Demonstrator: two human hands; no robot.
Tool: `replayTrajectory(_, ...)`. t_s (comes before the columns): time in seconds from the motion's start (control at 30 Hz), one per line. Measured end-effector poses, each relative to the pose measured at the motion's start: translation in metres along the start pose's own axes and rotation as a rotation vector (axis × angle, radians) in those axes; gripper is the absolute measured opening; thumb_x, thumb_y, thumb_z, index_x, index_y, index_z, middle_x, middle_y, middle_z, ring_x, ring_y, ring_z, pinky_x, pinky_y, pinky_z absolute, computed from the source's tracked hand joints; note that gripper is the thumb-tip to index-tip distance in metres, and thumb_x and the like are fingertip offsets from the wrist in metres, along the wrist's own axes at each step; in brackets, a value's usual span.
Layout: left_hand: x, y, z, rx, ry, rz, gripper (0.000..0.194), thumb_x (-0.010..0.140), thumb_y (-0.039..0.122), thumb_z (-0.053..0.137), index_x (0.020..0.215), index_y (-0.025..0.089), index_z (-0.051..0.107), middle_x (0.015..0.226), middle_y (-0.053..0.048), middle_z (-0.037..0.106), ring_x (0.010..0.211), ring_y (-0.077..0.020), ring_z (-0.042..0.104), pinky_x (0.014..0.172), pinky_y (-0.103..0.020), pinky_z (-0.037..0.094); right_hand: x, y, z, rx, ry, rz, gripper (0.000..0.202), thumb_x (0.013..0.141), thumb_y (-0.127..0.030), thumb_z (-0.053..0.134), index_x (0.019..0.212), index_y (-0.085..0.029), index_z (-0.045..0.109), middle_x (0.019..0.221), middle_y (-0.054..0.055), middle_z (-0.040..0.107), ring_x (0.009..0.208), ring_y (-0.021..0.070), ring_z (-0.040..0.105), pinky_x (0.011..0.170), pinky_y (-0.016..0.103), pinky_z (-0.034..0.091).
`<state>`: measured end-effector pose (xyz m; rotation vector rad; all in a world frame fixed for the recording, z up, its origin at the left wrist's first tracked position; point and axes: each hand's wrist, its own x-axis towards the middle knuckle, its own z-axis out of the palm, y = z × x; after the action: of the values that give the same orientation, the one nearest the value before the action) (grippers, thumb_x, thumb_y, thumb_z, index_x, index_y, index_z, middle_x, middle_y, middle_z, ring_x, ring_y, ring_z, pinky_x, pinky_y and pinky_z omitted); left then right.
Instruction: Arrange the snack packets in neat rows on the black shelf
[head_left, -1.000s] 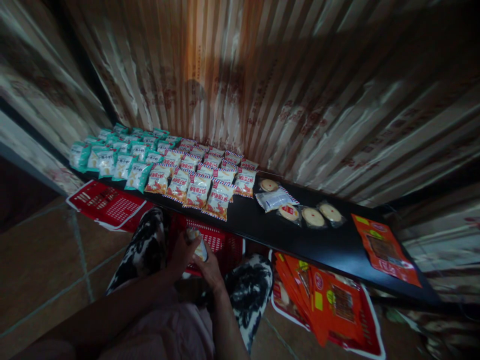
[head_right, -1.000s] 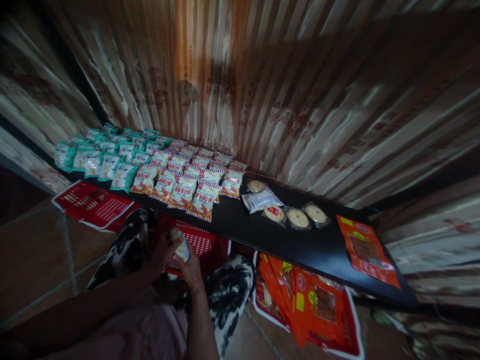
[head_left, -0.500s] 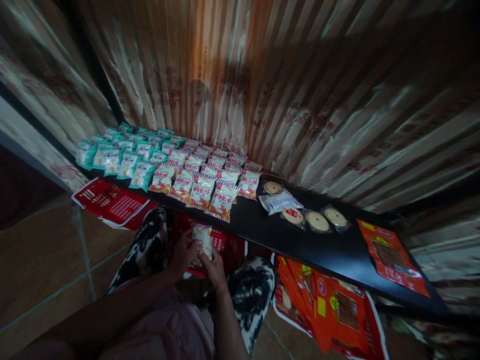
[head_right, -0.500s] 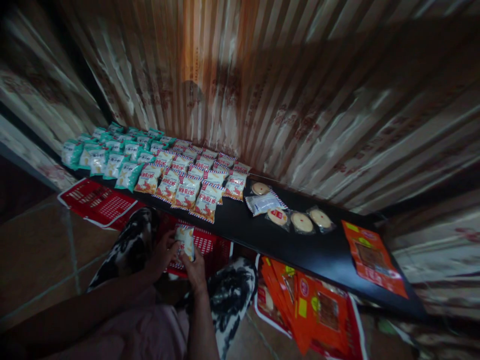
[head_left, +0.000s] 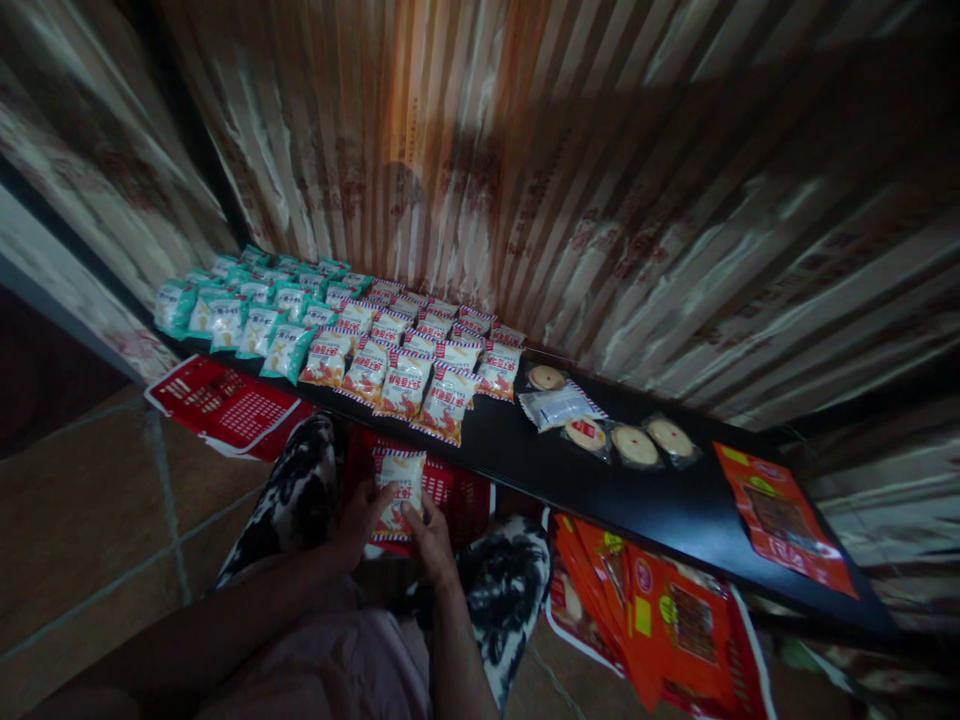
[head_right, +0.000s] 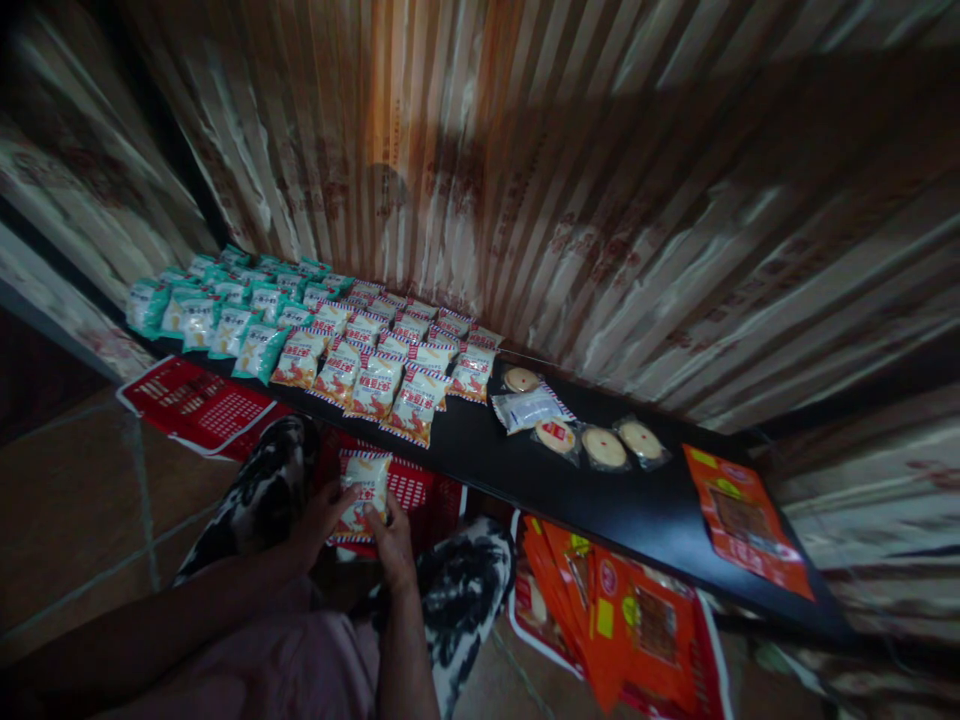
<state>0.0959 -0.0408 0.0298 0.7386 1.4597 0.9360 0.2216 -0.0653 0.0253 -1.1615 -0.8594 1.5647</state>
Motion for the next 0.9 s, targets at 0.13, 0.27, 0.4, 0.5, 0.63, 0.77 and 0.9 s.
replayTrajectory(0.13,-0.013,0.015,0.001,0.078,0.005,-0.01,0.042,0.066,0.052,0.064,0.086,0.016,0.057,0.071,-0.003,0.068,0.066,-0.0202,0.066,0.061,-0.03,0.051,-0.001,-0.001,0.0,-0.029,-0.011,0.022,0.055,0.071,-0.053,0.062,0.114,-0.019,0.059,0.094,0.005,0.069,0.079,0.0208,0.064,0.069,0.032,0.051)
replayTrajectory(0.27,-0.013,0.016,0.001,0.21,0.049,0.078,0.037,0.068,0.05,0.061,0.085,0.018,0.057,0.075,-0.004,0.068,0.071,-0.0217,0.066,0.066,-0.031,0.051,-0.006,-0.007,0.0,-0.071,-0.027,-0.013,0.051,0.074,-0.052,0.059,0.113,-0.018,0.06,0.095,0.006,0.069,0.081,0.021,0.064,0.074,0.033,0.05)
replayTrajectory(0.4,-0.011,0.009,0.009,0.218,0.049,0.153,0.043,0.067,0.054,0.06,0.089,0.018,0.055,0.083,-0.007,0.068,0.076,-0.0237,0.066,0.069,-0.034,0.051,-0.011,-0.006,-0.005,-0.118,0.013,-0.101,0.045,0.08,-0.049,0.055,0.11,-0.018,0.061,0.096,0.005,0.068,0.084,0.02,0.063,0.08,0.032,0.048)
replayTrajectory(0.5,-0.013,0.008,0.017,0.138,-0.029,0.183,0.048,0.067,0.058,0.059,0.09,0.017,0.054,0.086,-0.008,0.068,0.08,-0.0241,0.065,0.071,-0.035,0.051,-0.013,-0.001,-0.01,-0.127,0.104,-0.101,0.047,0.079,-0.052,0.054,0.109,-0.016,0.061,0.092,0.005,0.069,0.08,0.0199,0.063,0.073,0.03,0.05)
replayTrajectory(0.63,-0.018,0.015,0.027,0.086,-0.124,0.181,0.049,0.068,0.059,0.057,0.093,0.016,0.054,0.091,-0.008,0.067,0.088,-0.0236,0.064,0.075,-0.034,0.051,-0.015,-0.002,-0.016,-0.147,0.219,-0.11,0.048,0.078,-0.054,0.054,0.104,-0.014,0.063,0.089,0.005,0.07,0.078,0.0205,0.062,0.068,0.028,0.05)
replayTrajectory(0.77,-0.019,0.021,0.036,0.074,-0.197,0.192,0.05,0.07,0.052,0.059,0.105,0.017,0.052,0.107,-0.01,0.064,0.1,-0.0228,0.061,0.082,-0.031,0.049,-0.016,-0.013,-0.024,-0.188,0.316,-0.139,0.047,0.077,-0.054,0.054,0.099,-0.014,0.065,0.089,0.007,0.07,0.08,0.0217,0.061,0.071,0.029,0.049)
replayTrajectory(0.9,-0.015,0.02,0.048,-0.01,-0.248,0.214,0.057,0.068,0.044,0.063,0.115,0.016,0.047,0.119,-0.012,0.059,0.107,-0.022,0.057,0.087,-0.031,0.047,-0.018,-0.022,-0.034,-0.243,0.38,-0.167,0.047,0.077,-0.055,0.053,0.098,-0.015,0.066,0.09,0.007,0.07,0.083,0.022,0.06,0.074,0.03,0.048)
